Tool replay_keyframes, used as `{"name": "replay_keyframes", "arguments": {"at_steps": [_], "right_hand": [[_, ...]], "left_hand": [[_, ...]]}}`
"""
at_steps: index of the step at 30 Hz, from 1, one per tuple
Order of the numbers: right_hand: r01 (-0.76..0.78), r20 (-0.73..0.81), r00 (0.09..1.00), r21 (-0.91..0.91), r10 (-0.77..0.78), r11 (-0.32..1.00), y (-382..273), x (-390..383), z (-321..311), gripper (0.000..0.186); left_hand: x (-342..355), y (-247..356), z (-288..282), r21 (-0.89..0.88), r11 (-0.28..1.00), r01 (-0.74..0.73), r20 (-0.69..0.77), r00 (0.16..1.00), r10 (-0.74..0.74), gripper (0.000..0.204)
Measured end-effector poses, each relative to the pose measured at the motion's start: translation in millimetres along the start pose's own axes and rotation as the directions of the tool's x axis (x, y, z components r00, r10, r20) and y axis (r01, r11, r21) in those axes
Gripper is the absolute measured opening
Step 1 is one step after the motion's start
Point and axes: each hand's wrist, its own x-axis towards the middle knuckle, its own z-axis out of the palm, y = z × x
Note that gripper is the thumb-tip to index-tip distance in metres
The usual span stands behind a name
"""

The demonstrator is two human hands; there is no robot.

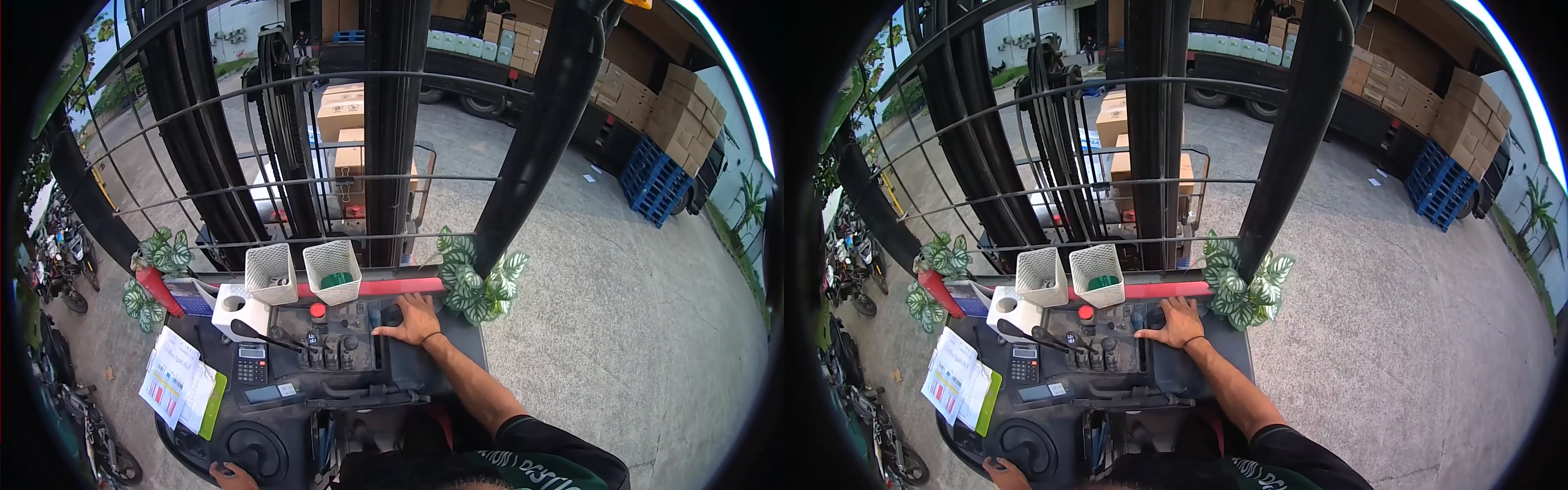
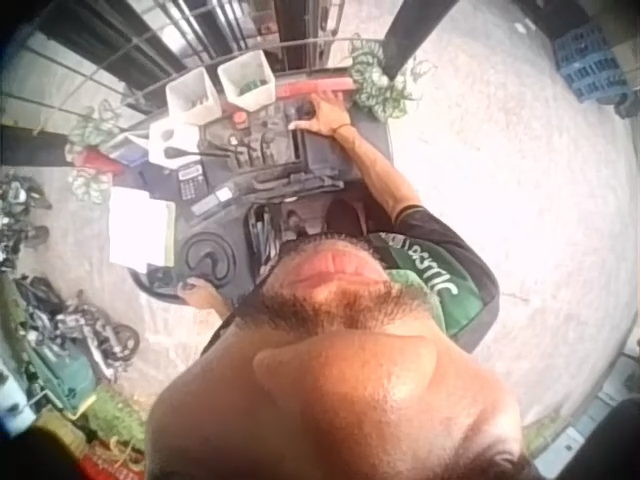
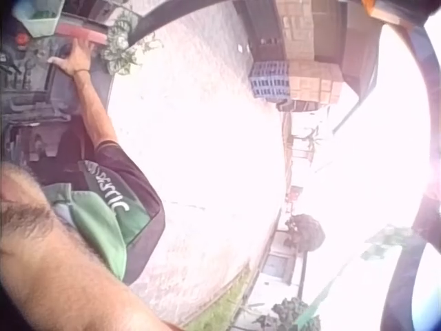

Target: Manually stack plastic crates and then operate a reach truck to maneuver through a loading yard.

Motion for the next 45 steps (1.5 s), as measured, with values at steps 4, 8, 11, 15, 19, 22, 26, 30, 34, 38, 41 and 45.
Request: {"name": "replay_keyframes", "arguments": {"at_steps": [4, 8, 11, 15, 19, 22, 26, 30, 34, 38, 41, 45], "right_hand": [[0.007, -0.050, 0.999, 0.007, -0.006, 1.000, 4.3, 22.4, -3.8, 0.105], [0.039, -0.083, 0.996, -0.007, -0.040, 0.999, 19.2, 32.4, -13.1, 0.105], [0.035, -0.061, 0.998, 0.002, -0.035, 0.999, 31.4, 38.3, -19.1, 0.102], [0.040, -0.079, 0.996, -0.001, -0.040, 0.999, 35.1, 51.6, -13.1, 0.102], [0.042, -0.102, 0.994, -0.002, -0.042, 0.999, 25.1, 59.9, -3.4, 0.102], [0.055, -0.113, 0.992, -0.002, -0.055, 0.998, 20.0, 58.8, -4.0, 0.101], [0.061, -0.084, 0.995, 0.005, -0.060, 0.998, 30.8, 59.6, -7.1, 0.101], [0.057, -0.074, 0.996, 0.022, -0.056, 0.998, 45.8, 58.5, -9.8, 0.100], [0.085, -0.132, 0.988, 0.030, -0.080, 0.996, 62.7, 54.7, -4.2, 0.105], [0.084, -0.114, 0.990, 0.060, -0.077, 0.995, 83.4, 62.4, -14.0, 0.102], [0.076, -0.115, 0.991, 0.062, -0.068, 0.995, 90.7, 65.4, -13.5, 0.102], [0.060, -0.097, 0.994, 0.044, -0.055, 0.997, 101.3, 62.7, -5.0, 0.104]], "left_hand": [[14.6, 30.7, 7.4, 0.118, 0.993, 0.008, -0.027, 1.000, -0.005, 0.032], [6.2, 51.8, 0.3, 0.056, 0.998, 0.010, 0.005, 1.000, -0.010, 0.031], [-1.1, 50.6, 10.9, 0.040, 0.999, -0.022, -0.031, 0.999, 0.024, 0.030], [10.7, 60.2, 22.6, 0.064, 0.992, -0.107, -0.066, 0.992, 0.111, 0.030], [37.3, 70.1, 29.8, 0.133, 0.990, -0.038, -0.058, 0.997, 0.046, 0.034], [79.5, -11.1, 94.9, 0.196, 0.980, -0.035, -0.197, 0.978, 0.074, 0.047], [89.1, 26.1, 121.1, 0.222, 0.975, -0.004, -0.094, 0.995, 0.026, 0.042], [76.1, 79.8, 148.8, 0.182, 0.983, -0.014, 0.082, 0.997, -0.001, 0.039], [57.1, 96.3, 158.0, 0.202, 0.971, -0.125, 0.063, 0.991, 0.114, 0.034], [48.9, 107.2, 161.3, 0.319, 0.942, -0.103, 0.099, 0.992, 0.075, 0.032], [51.6, 102.2, 157.1, 0.309, 0.949, 0.058, 0.024, 0.997, -0.069, 0.033], [44.7, 103.2, 165.7, 0.295, 0.955, 0.025, 0.041, 0.998, -0.038, 0.033]]}}
